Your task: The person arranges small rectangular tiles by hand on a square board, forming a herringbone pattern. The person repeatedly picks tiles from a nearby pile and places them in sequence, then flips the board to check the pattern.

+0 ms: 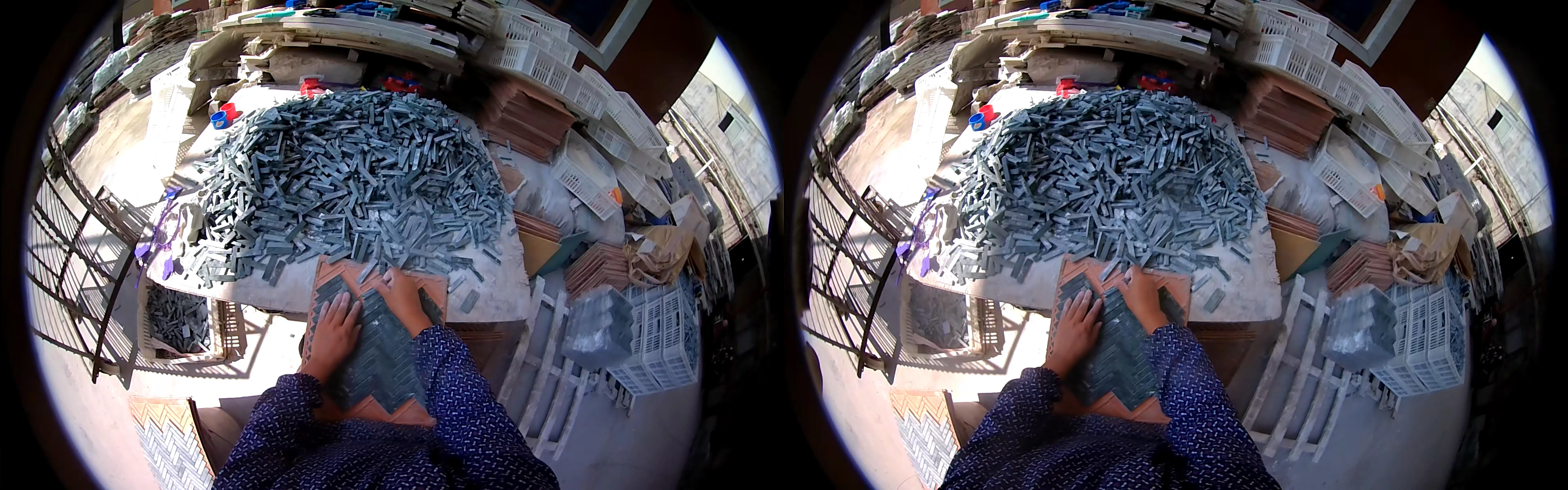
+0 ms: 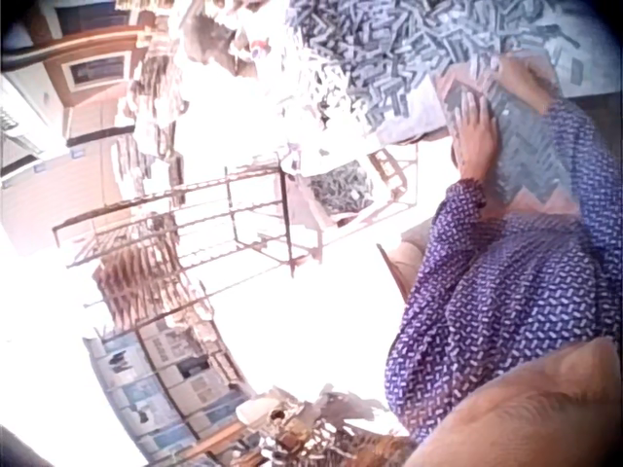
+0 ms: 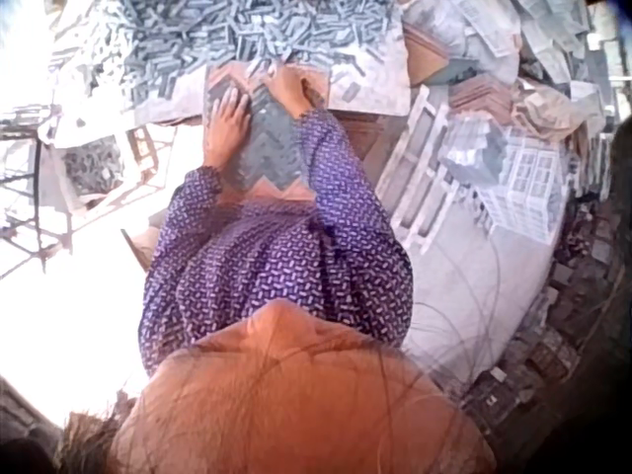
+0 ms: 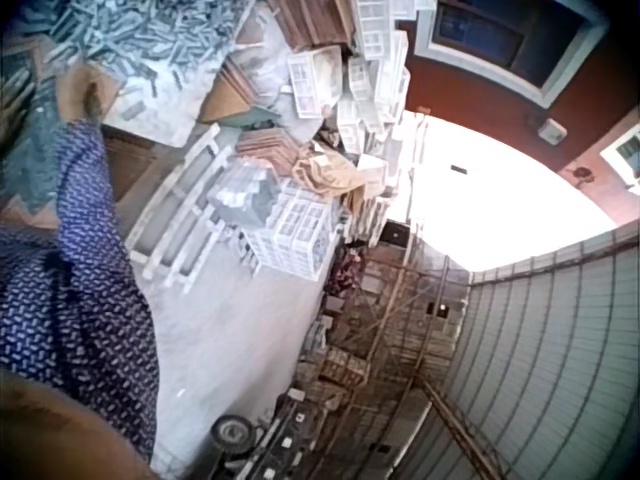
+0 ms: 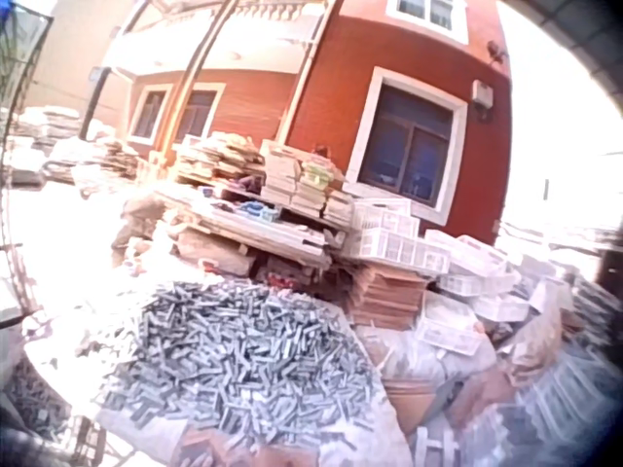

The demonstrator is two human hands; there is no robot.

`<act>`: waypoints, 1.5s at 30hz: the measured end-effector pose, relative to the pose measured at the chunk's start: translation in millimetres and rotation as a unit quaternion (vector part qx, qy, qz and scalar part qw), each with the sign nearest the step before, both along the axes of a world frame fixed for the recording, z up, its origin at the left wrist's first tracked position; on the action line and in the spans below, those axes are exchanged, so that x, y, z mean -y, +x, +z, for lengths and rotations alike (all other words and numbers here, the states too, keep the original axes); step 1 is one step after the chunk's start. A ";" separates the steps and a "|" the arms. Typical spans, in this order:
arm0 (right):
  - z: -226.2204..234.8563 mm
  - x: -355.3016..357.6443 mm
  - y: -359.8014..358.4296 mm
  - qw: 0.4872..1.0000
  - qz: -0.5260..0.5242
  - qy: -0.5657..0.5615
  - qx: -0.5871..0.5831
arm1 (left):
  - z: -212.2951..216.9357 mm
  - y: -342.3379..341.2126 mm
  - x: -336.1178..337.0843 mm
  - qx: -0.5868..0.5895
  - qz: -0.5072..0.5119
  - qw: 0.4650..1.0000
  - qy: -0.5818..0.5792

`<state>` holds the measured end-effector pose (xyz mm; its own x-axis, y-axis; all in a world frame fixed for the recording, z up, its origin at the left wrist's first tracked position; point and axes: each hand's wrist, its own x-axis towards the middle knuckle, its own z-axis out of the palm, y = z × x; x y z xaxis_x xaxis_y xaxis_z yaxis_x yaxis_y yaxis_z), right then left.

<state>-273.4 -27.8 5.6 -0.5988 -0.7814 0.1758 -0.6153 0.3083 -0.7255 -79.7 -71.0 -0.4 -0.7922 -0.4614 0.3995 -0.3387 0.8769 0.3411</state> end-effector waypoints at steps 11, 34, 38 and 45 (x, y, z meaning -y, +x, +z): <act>24.1 2.4 7.7 0.994 -0.007 0.037 -0.099 | -0.1 2.7 -1.1 0.027 -0.025 0.999 0.022; 41.2 -23.4 -99.8 0.938 -0.046 0.120 -0.322 | 8.2 -0.6 -3.2 0.036 -0.031 0.999 0.011; 24.2 16.8 -38.9 0.945 0.181 -0.051 -0.268 | 4.6 -0.1 -1.3 0.039 -0.027 0.999 0.008; -3.7 83.7 10.5 0.913 0.268 -0.026 -0.308 | 2.5 -1.7 2.7 0.044 -0.048 0.997 0.039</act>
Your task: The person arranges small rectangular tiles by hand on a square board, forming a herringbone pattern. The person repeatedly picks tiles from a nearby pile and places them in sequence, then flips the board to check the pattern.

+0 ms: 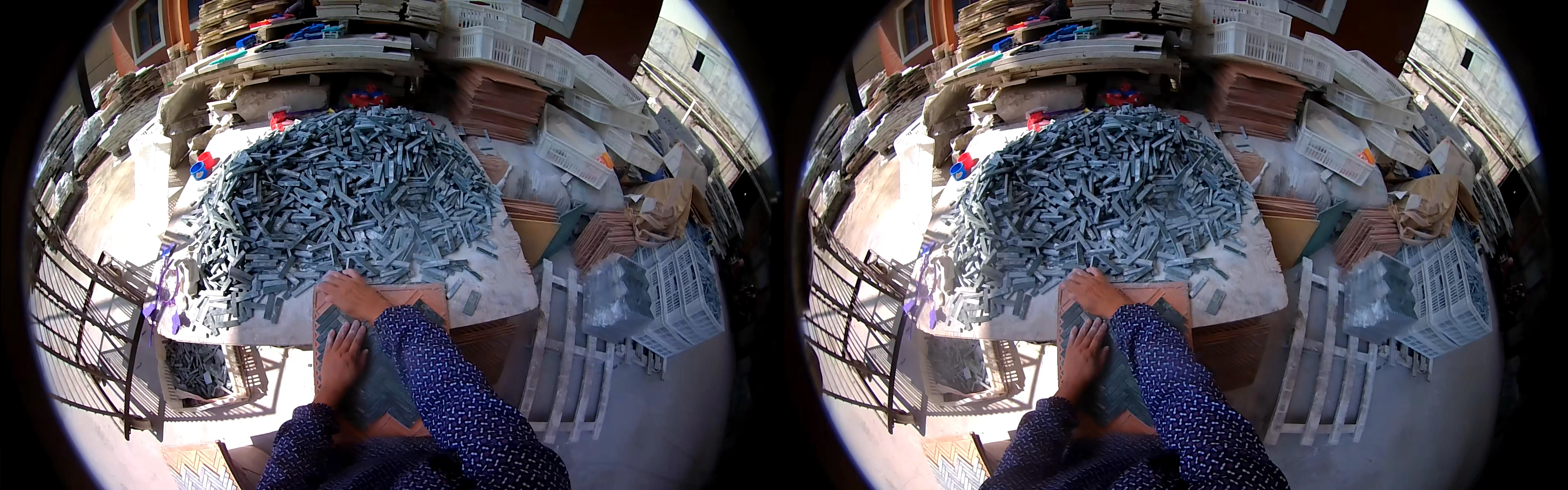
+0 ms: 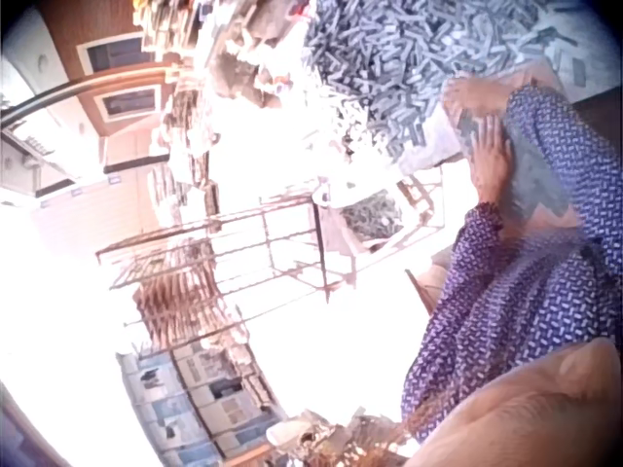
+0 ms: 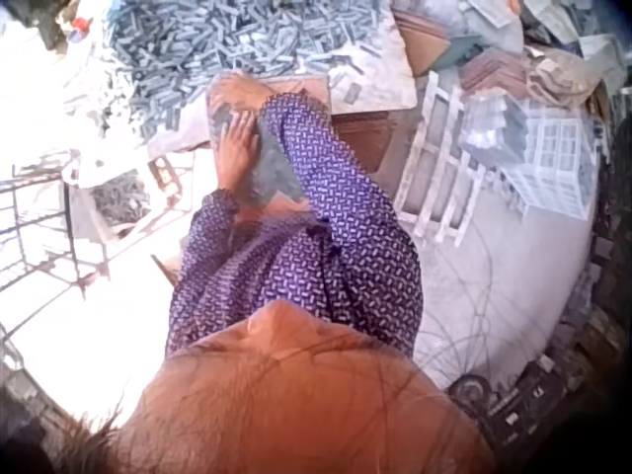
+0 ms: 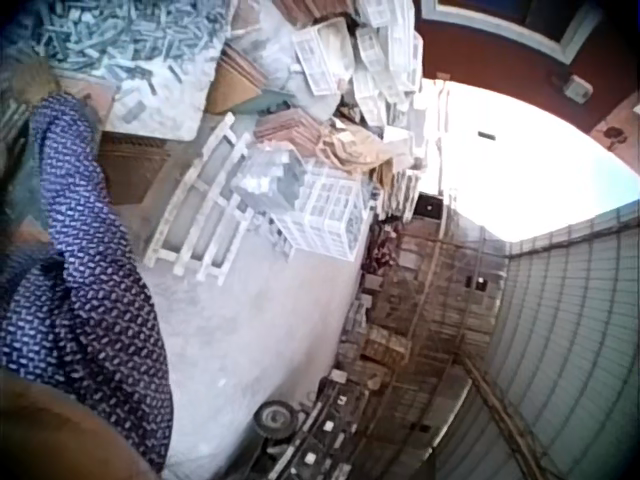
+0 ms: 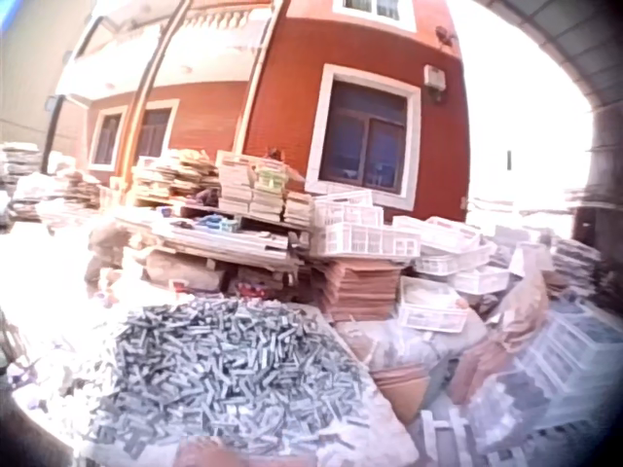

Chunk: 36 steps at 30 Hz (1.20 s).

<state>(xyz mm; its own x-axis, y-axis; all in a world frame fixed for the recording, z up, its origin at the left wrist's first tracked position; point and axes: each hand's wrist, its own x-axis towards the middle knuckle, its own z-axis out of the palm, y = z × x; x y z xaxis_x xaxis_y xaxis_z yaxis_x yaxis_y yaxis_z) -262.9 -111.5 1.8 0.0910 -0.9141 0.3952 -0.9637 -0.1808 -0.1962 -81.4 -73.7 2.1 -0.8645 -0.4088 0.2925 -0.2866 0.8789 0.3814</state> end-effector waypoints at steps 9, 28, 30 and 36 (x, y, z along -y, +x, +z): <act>28.4 -57.9 -105.7 0.964 -0.214 0.012 -0.155 | 10.0 3.4 -5.6 -0.008 0.023 1.000 -0.018; 15.0 -313.9 28.2 0.789 -0.371 -0.059 0.486 | 19.0 -68.9 100.9 -0.033 -0.022 0.999 0.020; 8.1 -329.5 28.8 0.783 -0.367 -0.058 0.498 | 19.2 -74.6 108.6 -0.026 -0.032 0.999 0.005; 15.4 -323.7 17.1 0.796 -0.373 -0.103 0.466 | 19.7 -60.9 144.0 0.003 0.078 0.997 0.021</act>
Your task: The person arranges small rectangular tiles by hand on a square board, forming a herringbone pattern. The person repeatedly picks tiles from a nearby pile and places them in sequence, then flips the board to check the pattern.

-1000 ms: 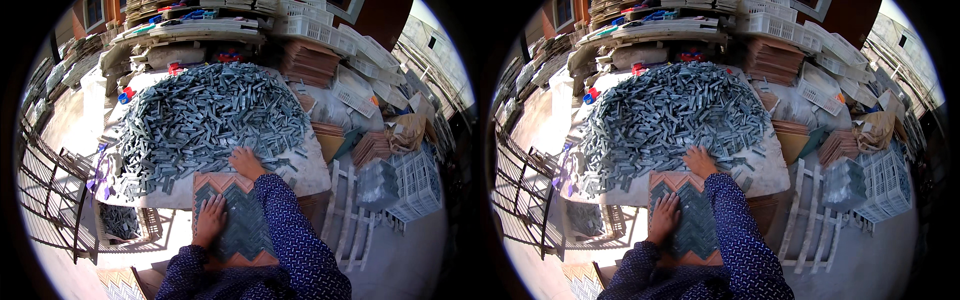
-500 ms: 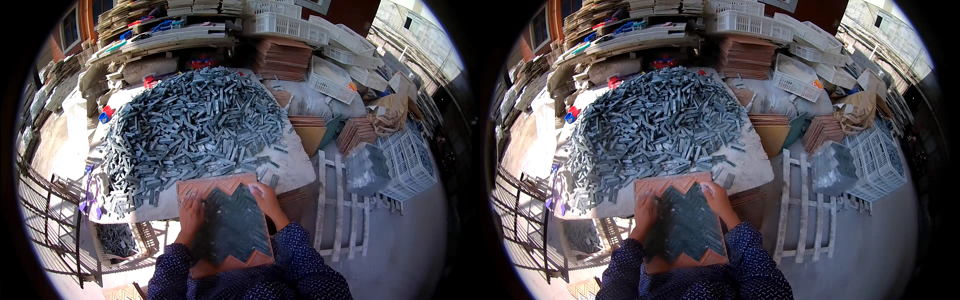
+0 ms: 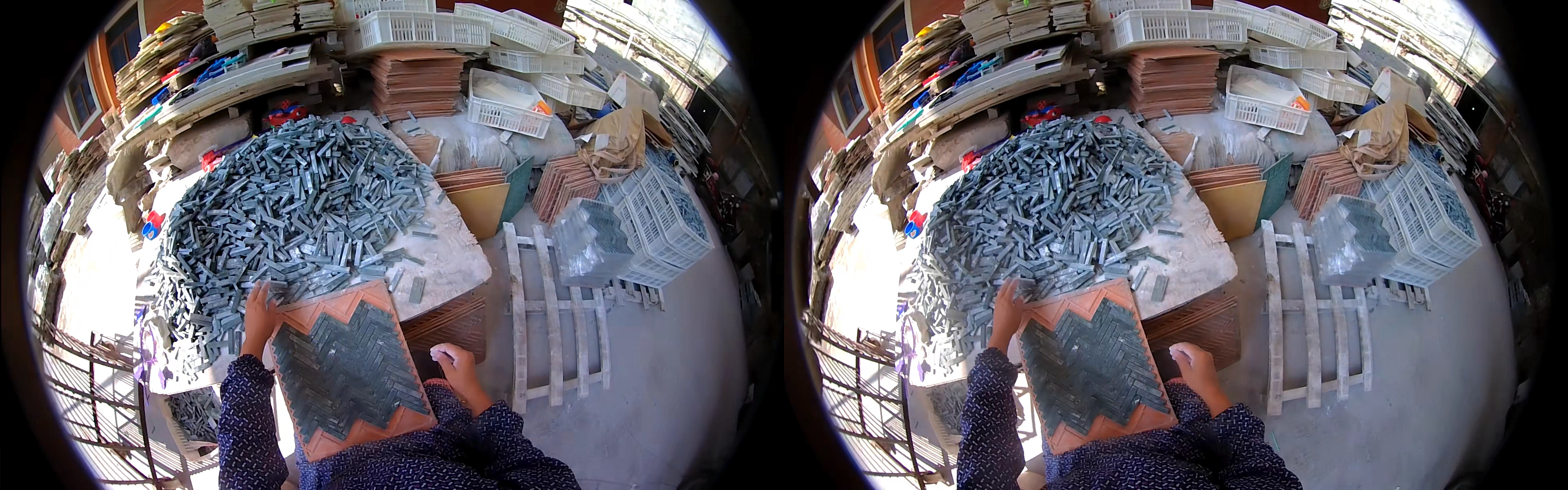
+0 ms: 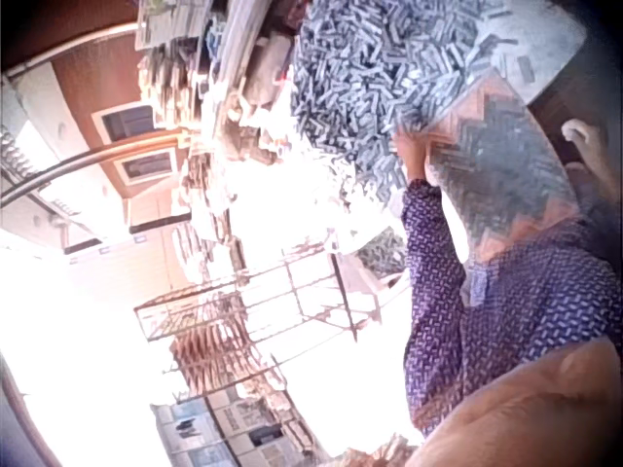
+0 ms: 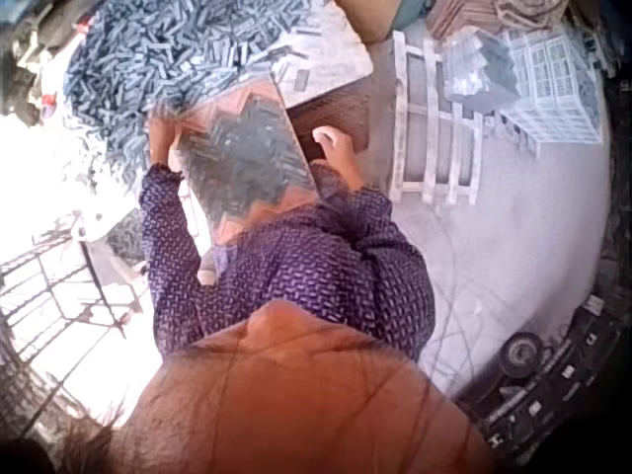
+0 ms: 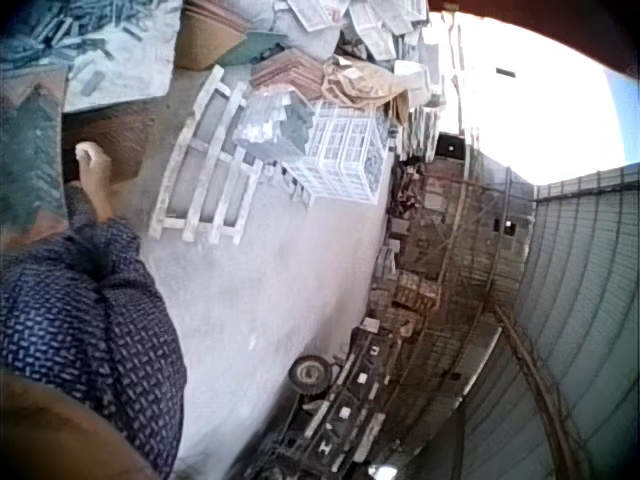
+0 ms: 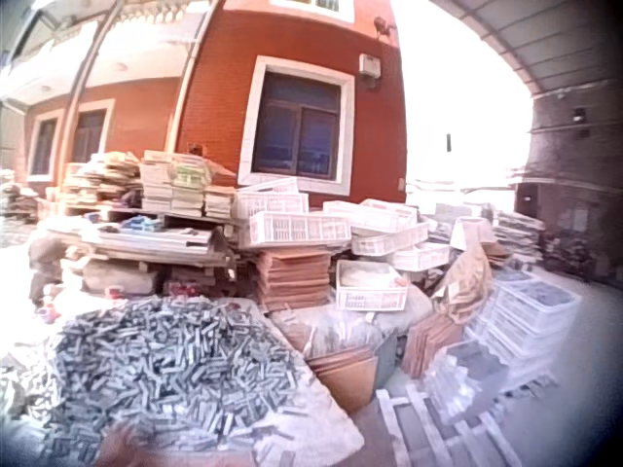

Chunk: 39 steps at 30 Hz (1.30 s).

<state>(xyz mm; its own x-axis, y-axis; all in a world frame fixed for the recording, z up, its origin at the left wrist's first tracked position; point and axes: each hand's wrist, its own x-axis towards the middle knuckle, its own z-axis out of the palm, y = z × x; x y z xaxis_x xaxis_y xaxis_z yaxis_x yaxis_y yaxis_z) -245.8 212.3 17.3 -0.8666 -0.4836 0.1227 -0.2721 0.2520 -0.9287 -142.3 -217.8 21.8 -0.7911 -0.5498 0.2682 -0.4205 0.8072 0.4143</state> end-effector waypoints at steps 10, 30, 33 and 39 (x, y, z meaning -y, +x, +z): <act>-2.9 21.5 14.2 0.999 0.041 0.019 -0.013 | -0.9 144.0 -83.2 -0.088 0.137 0.983 0.088; 11.3 86.1 31.6 0.915 0.150 0.210 -0.310 | -19.0 144.5 -141.7 -0.078 0.105 0.989 0.070; 20.7 137.8 32.0 0.883 0.233 0.207 -0.350 | 1.7 98.8 -135.5 -0.020 0.019 1.000 -0.011; -9.6 189.8 39.8 0.866 0.272 0.225 -0.354 | -13.3 62.3 -138.9 0.062 -0.059 0.995 -0.049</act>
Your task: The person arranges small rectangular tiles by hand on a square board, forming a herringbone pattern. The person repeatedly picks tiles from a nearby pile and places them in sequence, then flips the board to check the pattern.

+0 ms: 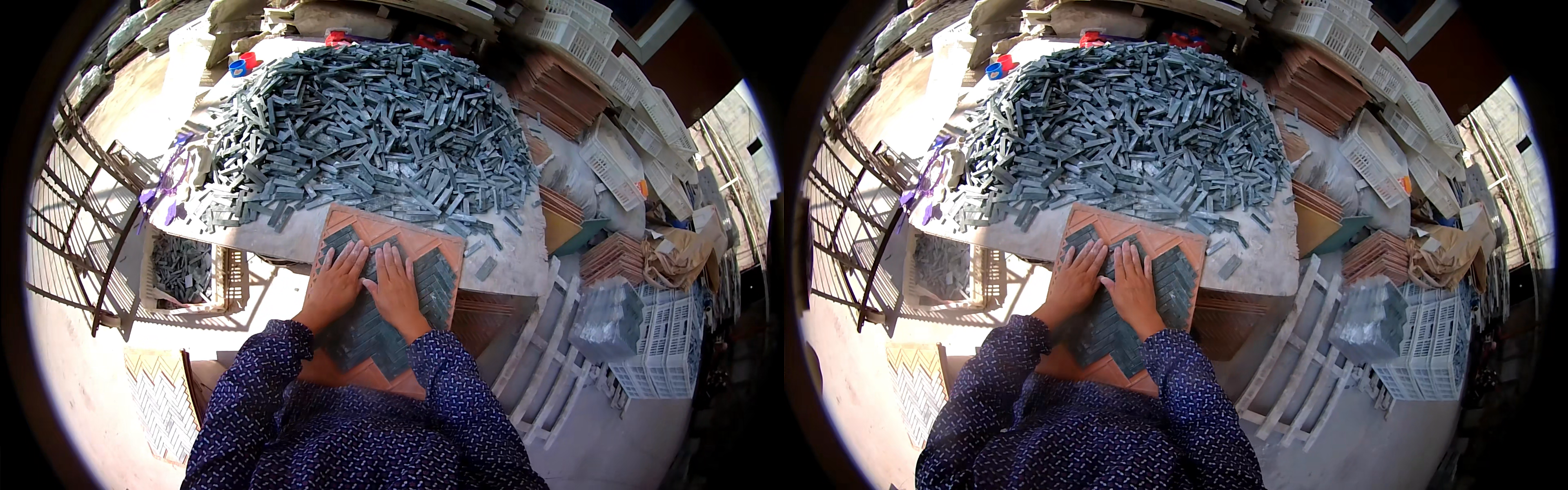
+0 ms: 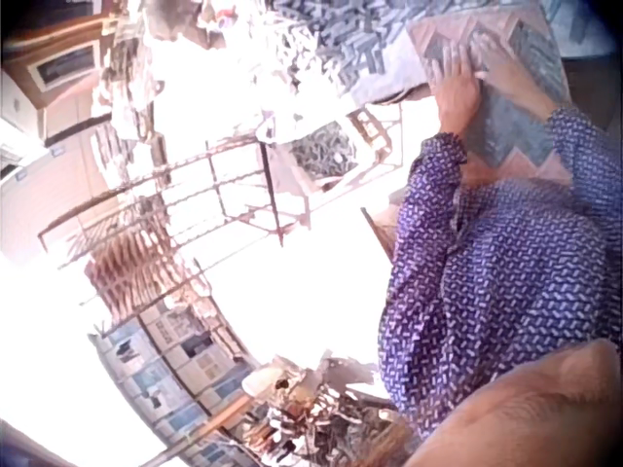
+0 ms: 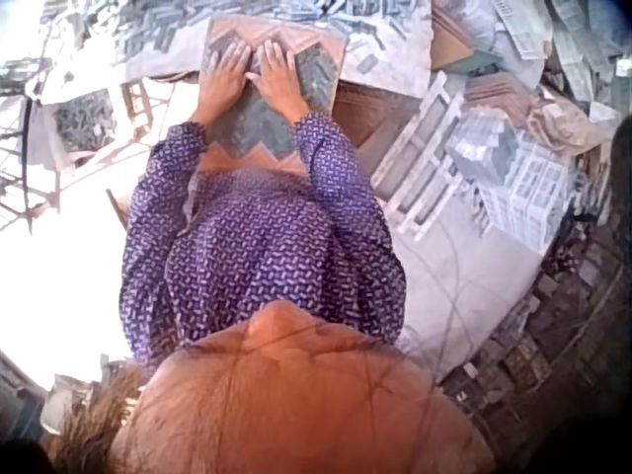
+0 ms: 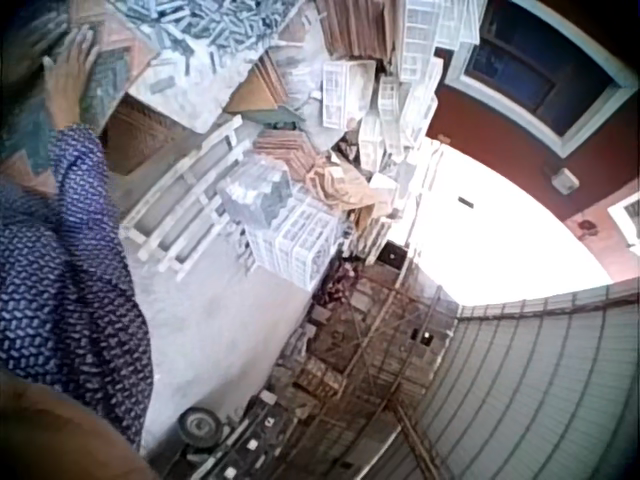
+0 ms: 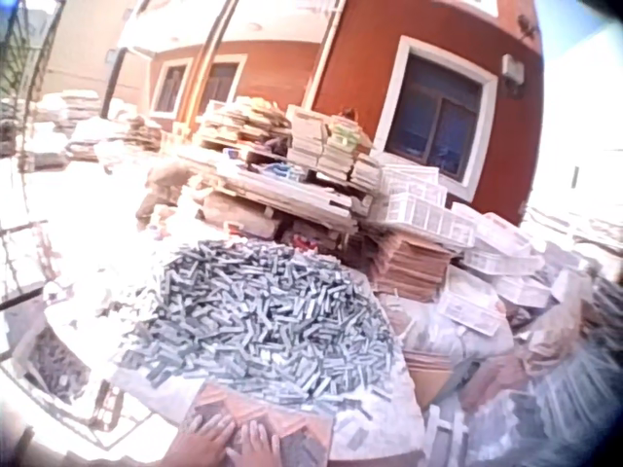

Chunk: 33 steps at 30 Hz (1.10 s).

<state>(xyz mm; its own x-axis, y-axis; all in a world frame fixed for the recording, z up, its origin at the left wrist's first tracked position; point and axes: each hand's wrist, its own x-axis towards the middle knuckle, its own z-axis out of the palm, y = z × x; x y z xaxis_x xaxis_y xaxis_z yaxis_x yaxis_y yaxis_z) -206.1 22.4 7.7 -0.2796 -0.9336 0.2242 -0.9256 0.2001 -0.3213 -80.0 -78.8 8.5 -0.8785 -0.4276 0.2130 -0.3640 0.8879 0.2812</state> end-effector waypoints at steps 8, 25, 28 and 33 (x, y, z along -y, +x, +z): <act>16.4 18.4 -19.5 0.998 0.008 -0.067 0.000 | 3.5 2.3 -0.7 0.017 0.021 1.000 0.002; 14.1 24.1 -51.2 0.992 0.122 0.021 0.031 | 4.8 1.9 -6.6 -0.014 0.043 0.998 0.037; 19.8 11.7 -48.2 0.998 0.056 0.003 0.033 | -1.2 -1.8 -13.8 -0.033 0.052 0.997 0.048; 3.8 5.6 -49.9 0.997 0.072 0.039 0.012 | -1.2 -7.3 -17.1 -0.046 0.039 0.998 0.008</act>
<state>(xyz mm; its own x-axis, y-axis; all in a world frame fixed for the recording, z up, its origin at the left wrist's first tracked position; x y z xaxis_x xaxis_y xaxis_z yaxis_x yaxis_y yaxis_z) -256.0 16.8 11.6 -0.1461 -0.9788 0.1437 -0.9385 0.0912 -0.3329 -87.3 -61.8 7.2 -0.8200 -0.4972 0.2837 -0.4034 0.8535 0.3297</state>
